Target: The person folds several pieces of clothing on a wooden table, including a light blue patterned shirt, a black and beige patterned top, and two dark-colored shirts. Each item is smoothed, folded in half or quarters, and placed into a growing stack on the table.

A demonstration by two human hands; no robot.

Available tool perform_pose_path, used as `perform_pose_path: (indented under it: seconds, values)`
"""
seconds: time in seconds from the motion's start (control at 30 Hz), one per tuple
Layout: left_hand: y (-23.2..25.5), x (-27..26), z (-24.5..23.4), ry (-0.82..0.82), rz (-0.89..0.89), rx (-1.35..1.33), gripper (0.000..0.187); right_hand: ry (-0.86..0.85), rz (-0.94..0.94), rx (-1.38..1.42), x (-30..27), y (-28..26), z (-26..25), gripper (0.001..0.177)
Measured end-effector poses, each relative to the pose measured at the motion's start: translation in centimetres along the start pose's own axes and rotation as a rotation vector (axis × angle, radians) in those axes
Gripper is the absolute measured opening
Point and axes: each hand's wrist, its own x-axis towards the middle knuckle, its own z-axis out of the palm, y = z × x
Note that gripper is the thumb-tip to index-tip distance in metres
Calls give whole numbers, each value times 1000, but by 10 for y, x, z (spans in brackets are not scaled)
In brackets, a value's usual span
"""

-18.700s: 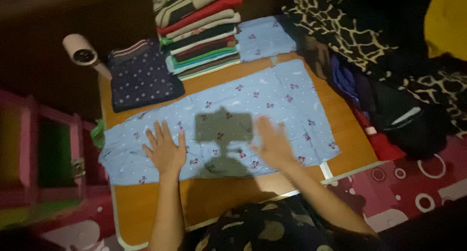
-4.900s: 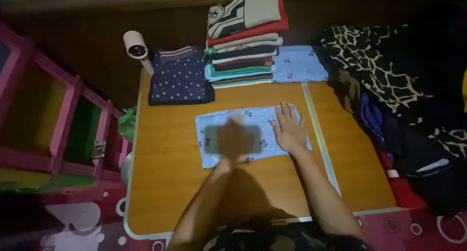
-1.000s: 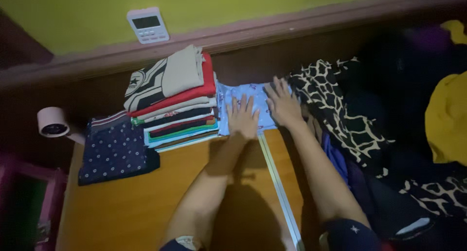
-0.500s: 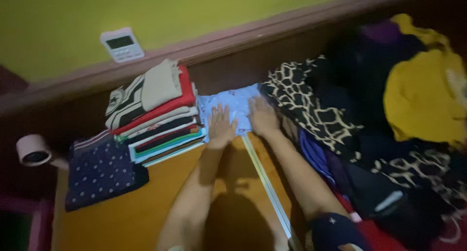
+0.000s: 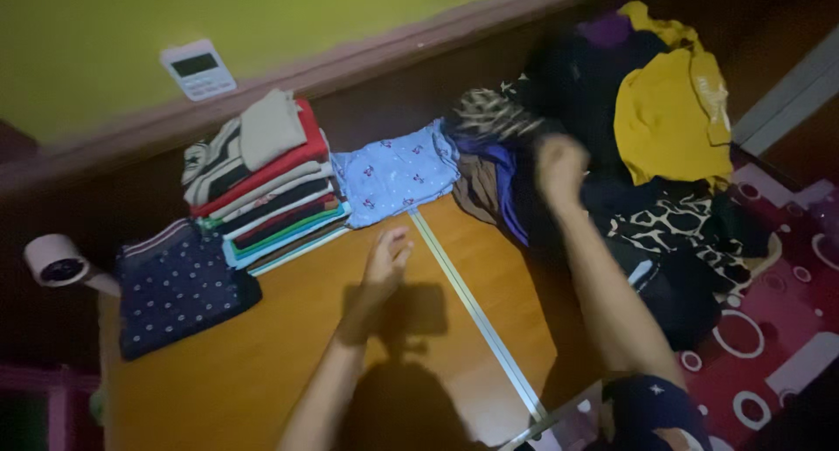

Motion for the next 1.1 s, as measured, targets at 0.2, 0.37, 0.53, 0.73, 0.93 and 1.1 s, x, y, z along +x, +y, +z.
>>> perform_pose_path:
  seconds: [0.2, 0.37, 0.53, 0.73, 0.93, 1.1]
  values:
    - [60, -21, -19, -158, -181, -255, 65, 206, -294, 404, 50, -135, -108, 21]
    - [196, -59, -13, -628, -222, -1146, 83, 53, -643, 505, -38, -263, -132, 28]
    - [196, -73, -45, -436, -176, -1214, 61, -723, -588, 732, -183, -311, -87, 25]
    - [115, -85, -107, -154, -411, -665, 39, -405, -663, 381, -226, -269, -121, 29]
    - [98, -118, -143, 109, -288, -508, 39, -171, -356, -423, -134, -149, -162, 59]
    - [63, -168, -289, 77, -141, -666, 48, -302, -411, -544, -76, -58, -152, 69]
